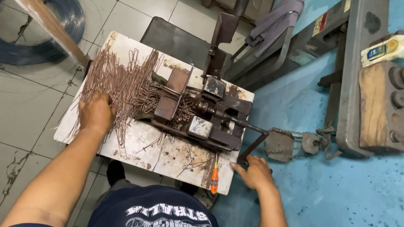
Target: Manually feeding copper wires into a machine and pulling a lever to process or test them.
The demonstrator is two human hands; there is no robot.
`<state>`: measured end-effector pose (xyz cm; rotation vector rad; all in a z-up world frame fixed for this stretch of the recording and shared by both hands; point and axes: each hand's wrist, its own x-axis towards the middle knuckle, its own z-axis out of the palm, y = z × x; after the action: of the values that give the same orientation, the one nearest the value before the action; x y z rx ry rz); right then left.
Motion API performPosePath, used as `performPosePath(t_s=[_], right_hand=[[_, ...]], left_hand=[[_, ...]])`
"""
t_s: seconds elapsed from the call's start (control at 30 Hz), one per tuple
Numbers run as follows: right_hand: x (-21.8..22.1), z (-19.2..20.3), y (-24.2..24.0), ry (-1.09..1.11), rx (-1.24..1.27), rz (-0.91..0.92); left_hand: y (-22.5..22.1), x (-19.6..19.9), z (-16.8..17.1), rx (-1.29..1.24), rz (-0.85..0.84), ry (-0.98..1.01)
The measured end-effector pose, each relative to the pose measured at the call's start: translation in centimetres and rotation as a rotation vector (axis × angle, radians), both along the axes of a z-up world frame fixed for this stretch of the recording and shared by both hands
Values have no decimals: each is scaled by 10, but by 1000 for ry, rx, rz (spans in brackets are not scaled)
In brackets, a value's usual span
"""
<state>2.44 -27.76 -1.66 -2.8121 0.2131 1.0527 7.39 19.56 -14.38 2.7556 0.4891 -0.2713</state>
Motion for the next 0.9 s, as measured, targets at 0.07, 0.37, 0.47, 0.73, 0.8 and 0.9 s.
performPosePath(t_s=[0.07,0.37,0.47,0.73,0.8,0.9], right_hand=[[-1,2,1,1,7,-4],[-1,1,0,-5,44,-33],[-1,21,6,-34,73,-29],[-7,128,61,-40,416,34],[-8,151,84,-54,650,19],[-2,106,100,-375,825,-7]], left_hand=[[2,-1,-17,4,-3,-12],[-20,1,38,-152,40,-124],[-34,6,68,-329,35,-305],[-85,-2,214,-920,-8,-717],[-101,-5,225,-1033,-104,-744],[-121,-5,209,-1181,-89,-706]])
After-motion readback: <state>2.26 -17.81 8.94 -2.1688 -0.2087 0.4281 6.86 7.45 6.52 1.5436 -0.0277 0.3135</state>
